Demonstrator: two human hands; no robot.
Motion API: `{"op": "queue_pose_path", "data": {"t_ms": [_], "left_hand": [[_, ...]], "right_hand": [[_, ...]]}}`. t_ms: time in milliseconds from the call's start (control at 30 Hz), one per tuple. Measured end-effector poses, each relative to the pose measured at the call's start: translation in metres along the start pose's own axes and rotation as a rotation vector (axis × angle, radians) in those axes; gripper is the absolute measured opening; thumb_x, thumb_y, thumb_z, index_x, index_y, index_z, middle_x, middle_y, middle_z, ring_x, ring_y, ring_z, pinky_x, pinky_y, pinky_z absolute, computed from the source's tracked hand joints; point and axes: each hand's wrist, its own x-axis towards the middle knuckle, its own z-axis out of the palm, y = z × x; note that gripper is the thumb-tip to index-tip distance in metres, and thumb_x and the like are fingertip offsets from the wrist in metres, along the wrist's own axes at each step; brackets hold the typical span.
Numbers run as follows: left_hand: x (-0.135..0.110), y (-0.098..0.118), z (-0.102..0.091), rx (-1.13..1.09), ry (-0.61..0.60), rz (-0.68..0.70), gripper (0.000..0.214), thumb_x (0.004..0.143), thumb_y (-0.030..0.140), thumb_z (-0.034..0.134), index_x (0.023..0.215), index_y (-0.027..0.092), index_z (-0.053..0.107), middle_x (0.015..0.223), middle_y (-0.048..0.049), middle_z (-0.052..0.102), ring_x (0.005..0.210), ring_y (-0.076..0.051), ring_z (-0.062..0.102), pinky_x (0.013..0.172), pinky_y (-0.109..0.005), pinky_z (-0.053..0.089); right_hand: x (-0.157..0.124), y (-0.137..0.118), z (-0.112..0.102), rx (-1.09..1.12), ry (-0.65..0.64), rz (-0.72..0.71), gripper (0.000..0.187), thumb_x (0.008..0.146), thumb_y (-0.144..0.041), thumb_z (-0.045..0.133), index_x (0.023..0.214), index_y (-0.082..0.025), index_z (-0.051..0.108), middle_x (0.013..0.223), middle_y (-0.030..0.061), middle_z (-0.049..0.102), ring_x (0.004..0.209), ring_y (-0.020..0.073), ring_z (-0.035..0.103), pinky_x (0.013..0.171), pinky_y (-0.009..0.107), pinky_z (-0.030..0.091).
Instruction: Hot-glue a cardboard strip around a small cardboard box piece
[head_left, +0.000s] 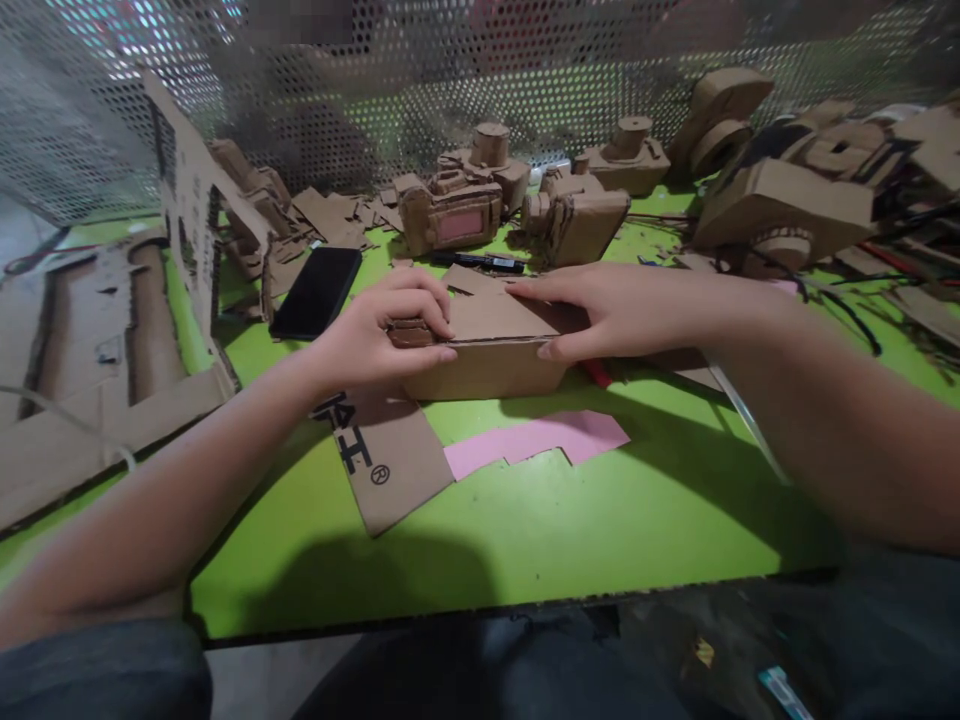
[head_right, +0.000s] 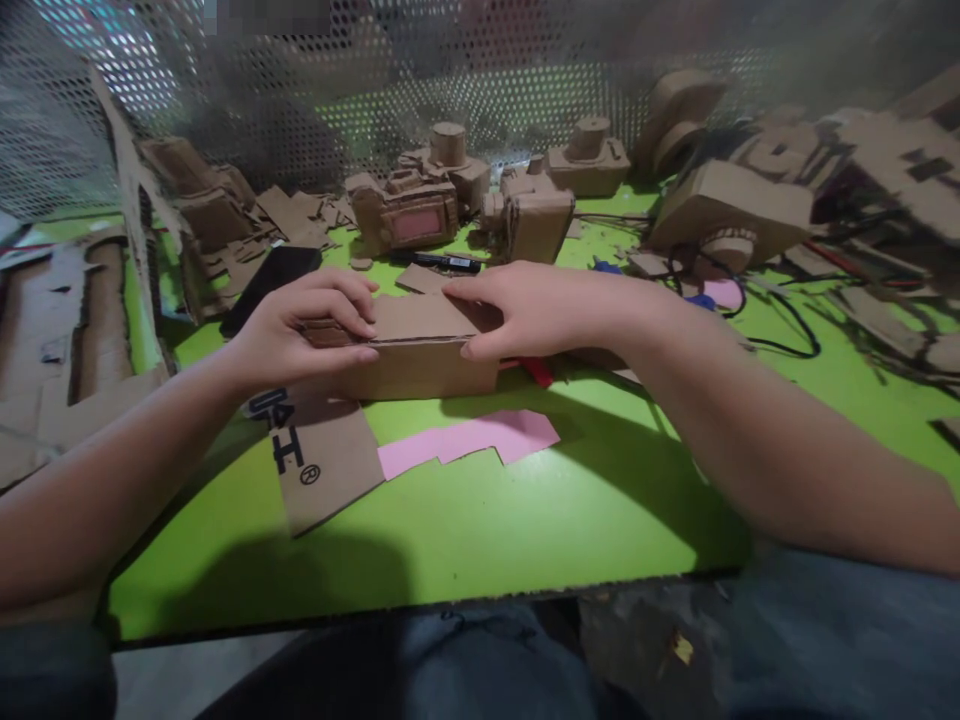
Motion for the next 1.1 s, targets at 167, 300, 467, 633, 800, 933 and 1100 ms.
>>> {"op": "queue_pose_path", "data": {"t_ms": [167, 300, 467, 633, 800, 933, 1100], "left_hand": [[-0.001, -0.005, 0.001, 0.012, 0.026, 0.008, 0.033, 0.088, 0.058, 0.082, 0.082, 0.026, 0.074, 0.098, -0.0074, 0.076, 0.100, -0.027, 0.072, 0.108, -0.050, 0.061], [0.000, -0.006, 0.001, 0.009, 0.008, -0.008, 0.039, 0.087, 0.063, 0.082, 0.082, 0.025, 0.073, 0.096, -0.0069, 0.075, 0.100, -0.027, 0.071, 0.110, -0.051, 0.060], [0.001, -0.004, 0.000, -0.031, 0.022, 0.046, 0.031, 0.088, 0.051, 0.084, 0.080, 0.024, 0.072, 0.094, -0.0064, 0.073, 0.096, -0.026, 0.071, 0.105, -0.051, 0.061], [0.002, 0.001, -0.001, -0.022, -0.008, 0.008, 0.028, 0.087, 0.048, 0.084, 0.080, 0.024, 0.072, 0.095, -0.0062, 0.071, 0.096, -0.026, 0.071, 0.106, -0.053, 0.062], [0.003, 0.002, -0.002, -0.008, -0.027, -0.020, 0.026, 0.086, 0.046, 0.083, 0.079, 0.024, 0.071, 0.097, -0.0068, 0.071, 0.099, -0.027, 0.072, 0.109, -0.053, 0.061], [0.003, 0.003, -0.004, 0.002, -0.043, -0.003, 0.024, 0.088, 0.043, 0.081, 0.080, 0.024, 0.070, 0.098, -0.0068, 0.070, 0.100, -0.026, 0.072, 0.104, -0.049, 0.062], [0.003, 0.004, -0.004, 0.014, -0.045, 0.003, 0.022, 0.089, 0.040, 0.081, 0.081, 0.023, 0.070, 0.098, -0.0061, 0.069, 0.101, -0.025, 0.072, 0.102, -0.045, 0.062]], "right_hand": [[0.003, -0.001, -0.002, -0.080, 0.018, -0.032, 0.066, 0.090, -0.056, 0.064, 0.149, -0.027, 0.067, 0.122, 0.0131, 0.079, 0.105, 0.0382, 0.074, 0.083, 0.046, 0.059], [0.003, -0.007, -0.004, -0.113, 0.003, -0.036, 0.070, 0.090, -0.055, 0.066, 0.154, -0.027, 0.064, 0.128, 0.0147, 0.078, 0.105, 0.0383, 0.073, 0.082, 0.046, 0.059], [0.005, -0.012, 0.002, -0.092, 0.062, -0.209, 0.075, 0.099, -0.053, 0.058, 0.170, -0.033, 0.048, 0.157, 0.0137, 0.064, 0.128, 0.0391, 0.067, 0.098, 0.049, 0.059], [0.016, -0.012, 0.014, -0.086, 0.146, -0.357, 0.058, 0.103, -0.049, 0.056, 0.159, -0.038, 0.063, 0.170, 0.0095, 0.052, 0.149, 0.0392, 0.053, 0.118, 0.058, 0.051], [0.021, -0.012, 0.017, -0.065, 0.172, -0.387, 0.050, 0.106, -0.043, 0.052, 0.152, -0.037, 0.070, 0.165, 0.0096, 0.056, 0.147, 0.0362, 0.056, 0.120, 0.059, 0.049], [0.021, -0.013, 0.017, -0.073, 0.177, -0.398, 0.048, 0.107, -0.039, 0.051, 0.149, -0.033, 0.073, 0.161, 0.0125, 0.059, 0.142, 0.0353, 0.059, 0.117, 0.056, 0.052], [0.023, -0.008, 0.021, -0.054, 0.233, -0.492, 0.046, 0.110, -0.037, 0.050, 0.148, -0.027, 0.073, 0.151, 0.0144, 0.064, 0.133, 0.0310, 0.063, 0.112, 0.050, 0.054]]}}
